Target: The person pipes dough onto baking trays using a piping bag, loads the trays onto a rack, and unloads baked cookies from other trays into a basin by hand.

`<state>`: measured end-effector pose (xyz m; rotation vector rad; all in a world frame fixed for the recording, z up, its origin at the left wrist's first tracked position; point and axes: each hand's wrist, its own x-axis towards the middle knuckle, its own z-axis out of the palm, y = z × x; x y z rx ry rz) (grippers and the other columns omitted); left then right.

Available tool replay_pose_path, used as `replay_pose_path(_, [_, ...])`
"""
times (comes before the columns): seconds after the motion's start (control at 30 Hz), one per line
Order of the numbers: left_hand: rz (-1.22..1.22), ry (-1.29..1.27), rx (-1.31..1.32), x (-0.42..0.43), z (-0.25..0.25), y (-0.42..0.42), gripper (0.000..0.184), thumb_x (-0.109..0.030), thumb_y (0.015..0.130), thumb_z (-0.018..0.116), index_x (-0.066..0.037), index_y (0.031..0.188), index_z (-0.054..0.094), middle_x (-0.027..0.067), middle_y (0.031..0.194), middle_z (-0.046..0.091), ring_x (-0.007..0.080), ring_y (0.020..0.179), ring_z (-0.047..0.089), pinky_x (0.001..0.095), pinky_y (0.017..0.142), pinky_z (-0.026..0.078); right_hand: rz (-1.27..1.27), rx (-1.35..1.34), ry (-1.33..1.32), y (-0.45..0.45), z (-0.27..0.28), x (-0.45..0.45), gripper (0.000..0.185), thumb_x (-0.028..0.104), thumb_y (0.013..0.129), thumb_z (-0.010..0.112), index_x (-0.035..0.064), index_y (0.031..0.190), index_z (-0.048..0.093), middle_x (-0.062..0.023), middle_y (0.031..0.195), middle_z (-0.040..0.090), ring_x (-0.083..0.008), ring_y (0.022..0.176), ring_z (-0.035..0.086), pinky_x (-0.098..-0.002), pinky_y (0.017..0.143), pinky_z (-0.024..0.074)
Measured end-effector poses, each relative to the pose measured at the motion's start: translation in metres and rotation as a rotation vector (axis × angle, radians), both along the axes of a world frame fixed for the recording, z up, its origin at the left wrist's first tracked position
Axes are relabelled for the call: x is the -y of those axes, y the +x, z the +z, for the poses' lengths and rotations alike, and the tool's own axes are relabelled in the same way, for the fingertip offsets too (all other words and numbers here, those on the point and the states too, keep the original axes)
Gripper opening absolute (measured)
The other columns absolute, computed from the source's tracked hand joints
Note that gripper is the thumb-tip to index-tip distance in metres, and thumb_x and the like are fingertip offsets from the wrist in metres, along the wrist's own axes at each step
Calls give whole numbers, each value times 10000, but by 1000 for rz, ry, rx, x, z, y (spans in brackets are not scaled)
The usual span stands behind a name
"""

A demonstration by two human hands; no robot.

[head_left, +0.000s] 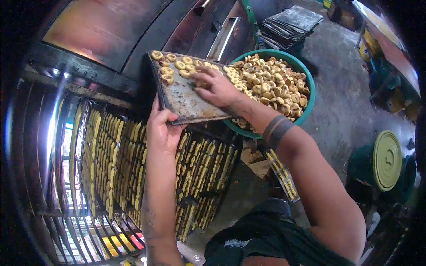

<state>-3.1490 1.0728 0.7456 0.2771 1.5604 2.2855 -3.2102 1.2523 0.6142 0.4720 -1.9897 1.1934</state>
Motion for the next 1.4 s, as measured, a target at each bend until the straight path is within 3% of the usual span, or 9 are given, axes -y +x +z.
replay_pose_path(0.13, [46, -96, 20, -9, 11, -11, 743, 54, 622, 417, -98, 1348, 387, 146, 1228, 514, 344, 1100, 542, 541, 847, 510, -40, 118, -35, -7, -49, -34, 430, 150, 789, 659, 121, 1197, 526, -147, 1202, 509, -321, 1066, 545, -386, 863, 489])
replay_pose_path(0.47, [150, -368, -9, -21, 30, -63, 369, 90, 614, 489, -29, 963, 480, 100, 906, 529, 261, 792, 555, 402, 718, 505, -589, 693, 551, -10, -92, -99, 414, 379, 868, 564, 286, 1269, 519, -93, 1293, 497, -343, 1183, 472, -472, 949, 421])
replay_pose_path(0.57, [185, -384, -106, -21, 44, -68, 283, 94, 611, 497, -20, 869, 510, 93, 854, 531, 246, 772, 547, 372, 719, 496, -525, 515, 204, -5, -98, -92, 393, 419, 899, 507, 318, 1279, 516, -75, 1318, 485, -320, 1232, 437, -529, 982, 370])
replay_pose_path(0.8, [252, -549, -216, -47, 61, -50, 287, 80, 605, 514, -21, 874, 515, 69, 809, 529, 215, 723, 529, 332, 656, 472, -473, 396, 687, 34, -144, -101, 363, 304, 850, 572, 262, 1210, 557, -60, 1273, 508, -275, 1269, 395, -643, 1040, 204])
replay_pose_path(1.0, [233, -590, -274, -49, 73, -44, 293, 75, 590, 531, -23, 866, 537, 73, 828, 546, 231, 763, 558, 358, 712, 486, -329, 1016, 681, -5, -84, -126, 274, 268, 765, 643, 171, 1018, 686, -124, 1114, 621, -317, 1131, 542, -636, 977, 304])
replay_pose_path(1.07, [247, -636, -273, -49, 81, -42, 282, 73, 592, 538, -28, 856, 540, 70, 827, 549, 219, 767, 559, 354, 712, 485, -459, 795, 346, -39, -67, -126, 305, 322, 764, 625, 140, 1000, 690, -122, 985, 671, -340, 955, 632, -510, 839, 484])
replay_pose_path(1.17, [211, -627, -243, -43, 87, -46, 316, 76, 599, 540, -20, 900, 545, 67, 827, 560, 209, 749, 564, 318, 721, 487, -151, -17, -157, -67, 26, -89, 432, 426, 857, 572, 123, 1163, 603, -190, 1143, 592, -369, 1050, 562, -433, 912, 455])
replay_pose_path(1.2, [210, -627, -268, -43, 87, -40, 321, 77, 601, 538, -18, 907, 545, 67, 823, 560, 209, 746, 565, 316, 720, 487, 273, 237, -155, -37, 78, -94, 762, 588, 865, 506, 161, 1454, 278, -163, 1516, 177, -371, 1373, 228, -435, 1099, 267])
replay_pose_path(1.4, [190, -683, -418, -72, 74, 4, 329, 78, 617, 519, 8, 938, 536, 76, 846, 562, 195, 755, 566, 310, 698, 487, -57, -150, -220, -51, 133, -45, 504, 423, 935, 463, 120, 1338, 458, -186, 1420, 355, -376, 1290, 348, -439, 1053, 320])
